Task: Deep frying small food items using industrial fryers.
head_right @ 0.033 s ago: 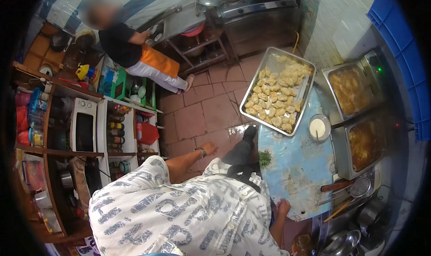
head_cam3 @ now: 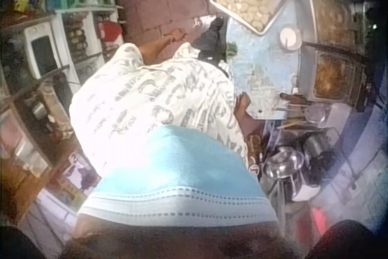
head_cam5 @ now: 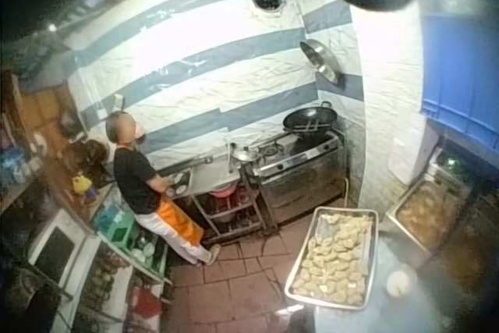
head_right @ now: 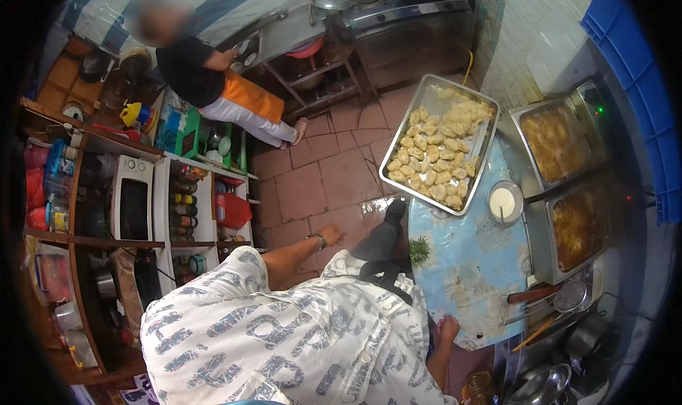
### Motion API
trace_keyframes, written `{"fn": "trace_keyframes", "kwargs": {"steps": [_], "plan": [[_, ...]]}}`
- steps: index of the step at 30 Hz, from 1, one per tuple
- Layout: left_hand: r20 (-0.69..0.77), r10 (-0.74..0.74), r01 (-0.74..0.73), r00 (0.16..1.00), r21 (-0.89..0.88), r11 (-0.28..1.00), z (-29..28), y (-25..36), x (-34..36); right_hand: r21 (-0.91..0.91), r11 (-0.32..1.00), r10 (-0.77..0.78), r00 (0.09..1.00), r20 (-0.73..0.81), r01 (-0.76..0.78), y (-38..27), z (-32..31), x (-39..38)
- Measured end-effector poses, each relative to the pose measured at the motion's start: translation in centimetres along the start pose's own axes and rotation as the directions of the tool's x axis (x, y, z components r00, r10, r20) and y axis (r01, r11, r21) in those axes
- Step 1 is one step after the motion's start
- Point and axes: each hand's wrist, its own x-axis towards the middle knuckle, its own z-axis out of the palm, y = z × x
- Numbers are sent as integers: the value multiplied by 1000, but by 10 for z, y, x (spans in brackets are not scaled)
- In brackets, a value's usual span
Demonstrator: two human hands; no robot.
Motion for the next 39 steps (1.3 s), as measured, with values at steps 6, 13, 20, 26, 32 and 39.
{"fn": "trace_keyframes", "kwargs": {"steps": [6, 13, 20, 26, 32, 39], "plan": [[5, 69, -69, 998, 139, 988, 0, 12, -5, -30, 999, -13, 1000, 25, 14, 4, 0, -2], [-2, 16, -16, 1000, -13, 1000, 1, 8, -7, -2, 1000, -8, 998, 54, 8, 6, 0, 0], [-36, -55, 51, 998, -106, 993, 3, 4, -4, 6, 1000, 3, 999, 32, -3, 1, 2, 4], [-18, -27, 29, 999, 138, 990, 7, -14, 23, -2, 999, -44, 997, 59, 44, 9, -3, 19], [40, 235, -238, 971, 228, 944, 14, -64, 43, 40, 999, -23, 995, 102, 19, -10, 11, 7], [-43, -16, 16, 999, -9, 1000, 27, -94, 62, 35, 999, -26, 999, 35, 25, -8, -3, 6]]}}
